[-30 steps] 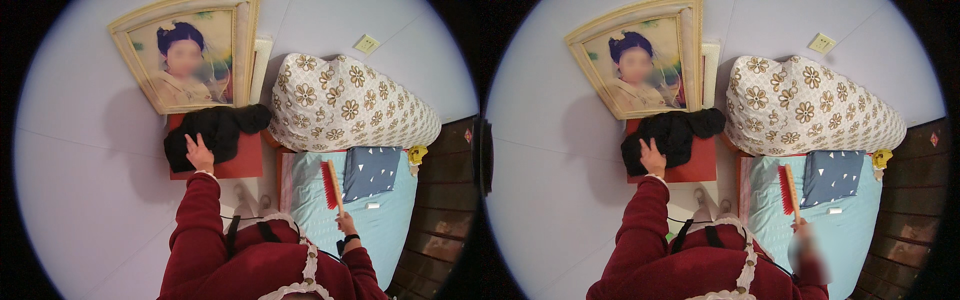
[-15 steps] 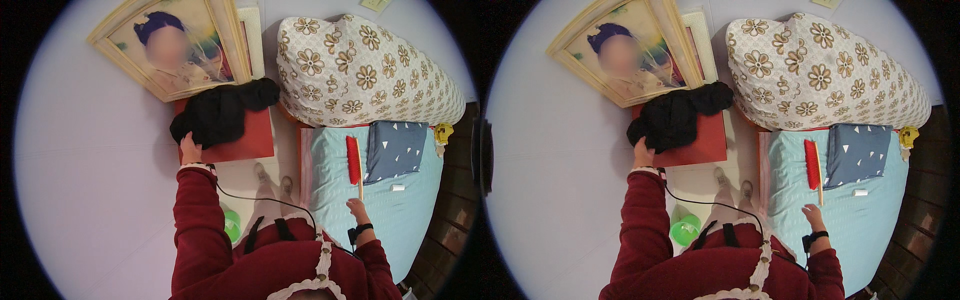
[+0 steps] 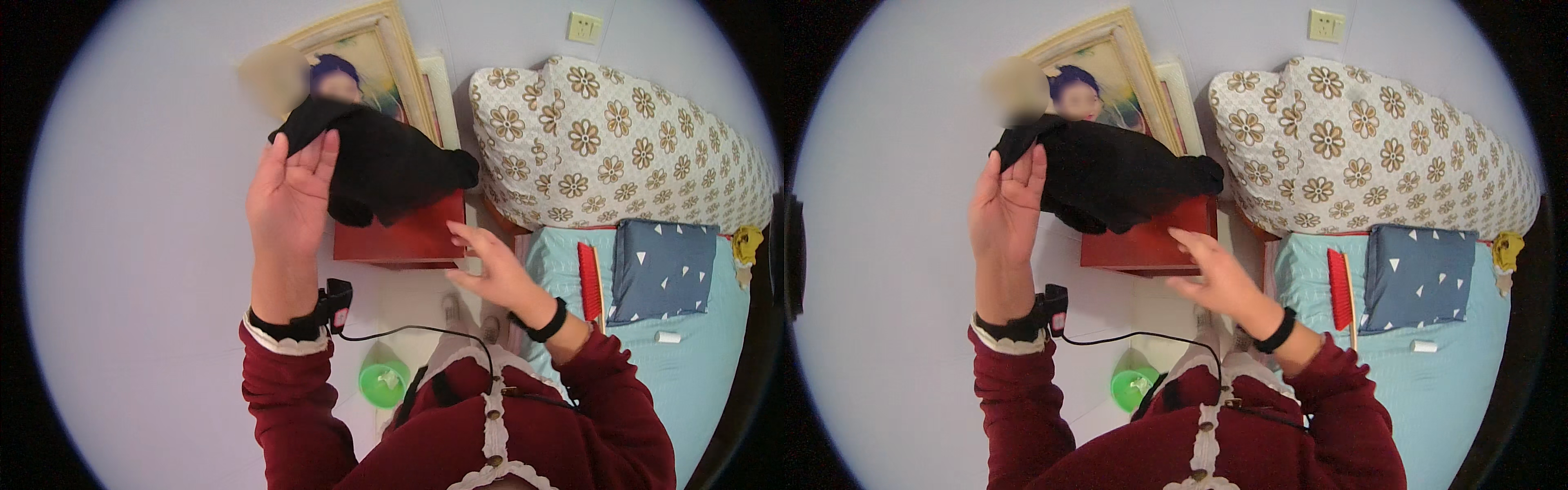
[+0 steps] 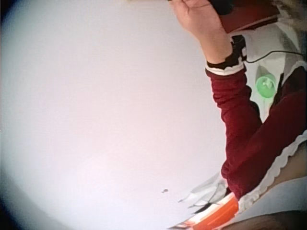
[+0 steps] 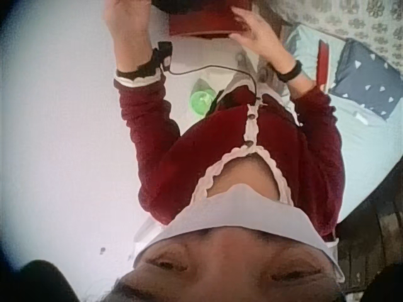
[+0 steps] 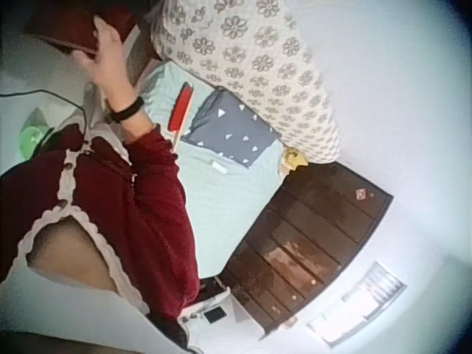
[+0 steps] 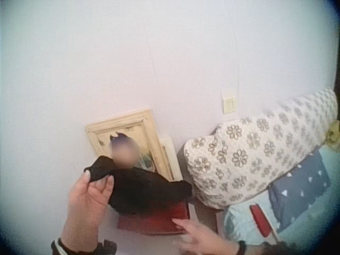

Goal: The person uses a red-bristled brush to sweep a light-blue bedsheet, a floral pillow, and a wall. The person also picks up and folds a black cloth before resuming brushing the wall and moving toward the doorway.

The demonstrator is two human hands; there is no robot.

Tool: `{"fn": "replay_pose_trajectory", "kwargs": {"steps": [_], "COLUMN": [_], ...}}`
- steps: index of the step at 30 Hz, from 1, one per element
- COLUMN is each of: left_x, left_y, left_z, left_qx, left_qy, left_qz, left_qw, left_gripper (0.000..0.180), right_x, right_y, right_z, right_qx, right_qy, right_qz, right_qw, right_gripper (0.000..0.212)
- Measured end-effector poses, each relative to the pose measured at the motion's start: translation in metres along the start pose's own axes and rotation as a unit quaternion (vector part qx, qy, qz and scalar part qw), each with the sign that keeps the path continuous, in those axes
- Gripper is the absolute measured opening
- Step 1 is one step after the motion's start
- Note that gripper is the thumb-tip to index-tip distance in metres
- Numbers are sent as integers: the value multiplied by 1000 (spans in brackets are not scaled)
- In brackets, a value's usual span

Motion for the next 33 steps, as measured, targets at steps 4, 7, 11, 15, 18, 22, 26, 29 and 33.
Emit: {"fn": "replay_pose_trajectory", "kwargs": {"steps": [4,7,11,15,18,22,26,29,33], "left_x": [-96,-139,-161,-128,-90,-50,12,42,47], "left_y": [36,57,84,119,105,68,39,13,20], "left_z": [-43,-72,-98,-110,-137,-193,-212,-237,-252], "left_qx": [-41,-35,-33,-67,-3,-90,-50,62,-4], "left_qy": [-89,-127,-172,-170,-241,-401,-276,-272,-281], "left_qz": [12,-2,4,133,274,535,527,485,492], "left_qw": [995,991,985,974,931,738,802,829,824], "left_gripper": [20,17,24,42,68,91,78,62,49], "right_x": [5,18,21,22,26,-7,-55,-59,-43], "right_y": [-93,-128,-126,-135,-176,-212,-230,-238,-244], "right_z": [-8,-21,-14,-21,-27,-38,-54,-63,-73], "right_qx": [103,114,-4,-74,-29,-34,-65,-94,-85], "right_qy": [119,196,123,1,-71,-188,-266,-206,-97], "right_qz": [11,21,79,538,594,636,630,631,592], "right_qw": [987,974,989,840,801,748,726,742,795], "right_gripper": [89,80,48,36,36,34,31,30,29]}}
Point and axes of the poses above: each hand's wrist, its own z-axis towards the middle knuckle, its own x-axis out of the back of the hand, y = z × x, the point moved 9 cm from there along z, towards the middle knuckle, and after that the axes turned 9 degrees about -x, right-handed, at the moved point
